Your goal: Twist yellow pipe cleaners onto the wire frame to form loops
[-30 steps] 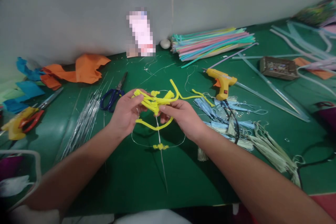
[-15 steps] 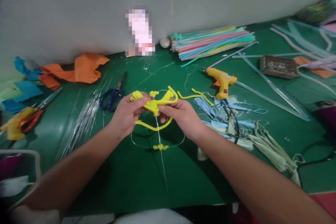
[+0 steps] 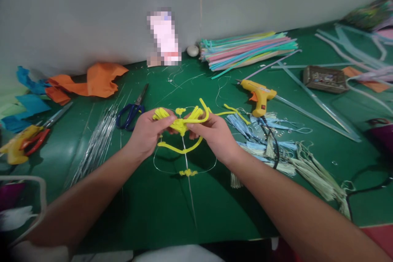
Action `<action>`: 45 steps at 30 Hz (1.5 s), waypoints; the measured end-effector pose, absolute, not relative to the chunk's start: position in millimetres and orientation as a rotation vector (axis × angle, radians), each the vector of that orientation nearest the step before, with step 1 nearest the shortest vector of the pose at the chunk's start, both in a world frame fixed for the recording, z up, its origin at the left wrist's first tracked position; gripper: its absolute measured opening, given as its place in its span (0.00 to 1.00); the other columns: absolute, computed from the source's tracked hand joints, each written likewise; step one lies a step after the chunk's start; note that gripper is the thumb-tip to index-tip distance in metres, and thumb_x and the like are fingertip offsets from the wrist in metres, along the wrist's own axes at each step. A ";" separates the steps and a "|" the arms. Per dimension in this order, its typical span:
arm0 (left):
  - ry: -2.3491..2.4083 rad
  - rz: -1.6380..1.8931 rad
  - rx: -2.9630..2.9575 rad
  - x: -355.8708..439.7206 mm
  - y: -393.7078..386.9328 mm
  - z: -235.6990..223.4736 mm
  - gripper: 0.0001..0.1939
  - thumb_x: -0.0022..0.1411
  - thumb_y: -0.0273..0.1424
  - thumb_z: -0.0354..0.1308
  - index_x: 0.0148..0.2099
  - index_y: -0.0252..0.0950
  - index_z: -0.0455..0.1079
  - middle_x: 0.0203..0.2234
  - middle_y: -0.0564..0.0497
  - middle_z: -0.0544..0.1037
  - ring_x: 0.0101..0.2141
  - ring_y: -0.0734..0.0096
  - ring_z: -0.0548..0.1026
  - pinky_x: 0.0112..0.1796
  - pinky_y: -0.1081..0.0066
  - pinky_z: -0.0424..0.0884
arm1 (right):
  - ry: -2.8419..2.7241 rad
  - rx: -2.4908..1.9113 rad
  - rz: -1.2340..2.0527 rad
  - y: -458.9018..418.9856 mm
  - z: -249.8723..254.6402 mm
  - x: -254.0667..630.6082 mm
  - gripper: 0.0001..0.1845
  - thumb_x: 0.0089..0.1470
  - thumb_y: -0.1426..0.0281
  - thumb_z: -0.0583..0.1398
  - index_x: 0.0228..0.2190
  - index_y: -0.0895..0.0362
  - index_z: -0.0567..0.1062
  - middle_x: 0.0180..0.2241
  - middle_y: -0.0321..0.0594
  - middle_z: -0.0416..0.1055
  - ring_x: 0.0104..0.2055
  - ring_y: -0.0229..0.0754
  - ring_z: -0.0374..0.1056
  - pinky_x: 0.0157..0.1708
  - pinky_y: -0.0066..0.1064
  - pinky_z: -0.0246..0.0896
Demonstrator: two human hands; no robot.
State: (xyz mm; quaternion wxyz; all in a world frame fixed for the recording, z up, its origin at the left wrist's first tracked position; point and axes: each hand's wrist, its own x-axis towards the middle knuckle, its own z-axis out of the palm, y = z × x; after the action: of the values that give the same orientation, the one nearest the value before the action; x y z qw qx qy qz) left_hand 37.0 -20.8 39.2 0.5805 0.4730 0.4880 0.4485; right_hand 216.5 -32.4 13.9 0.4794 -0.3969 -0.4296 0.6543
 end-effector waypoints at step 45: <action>1.122 0.746 2.665 28.5 -28.4 54.5 0.11 0.62 0.32 0.58 0.46 0.38 0.75 0.40 0.48 0.83 0.45 0.57 0.76 0.47 0.59 0.61 | -0.918 -0.961 1.609 -29.0 9.4 214.6 0.08 0.41 0.69 0.72 0.29 0.55 0.82 0.26 0.35 0.77 0.25 0.35 0.70 0.33 0.30 0.67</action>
State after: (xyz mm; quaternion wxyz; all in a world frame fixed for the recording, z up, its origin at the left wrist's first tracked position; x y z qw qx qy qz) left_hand 28.5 -28.4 54.5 0.0777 0.8897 0.3747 0.2491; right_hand 214.6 -29.0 9.4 0.5032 -0.3979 -0.3800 0.6664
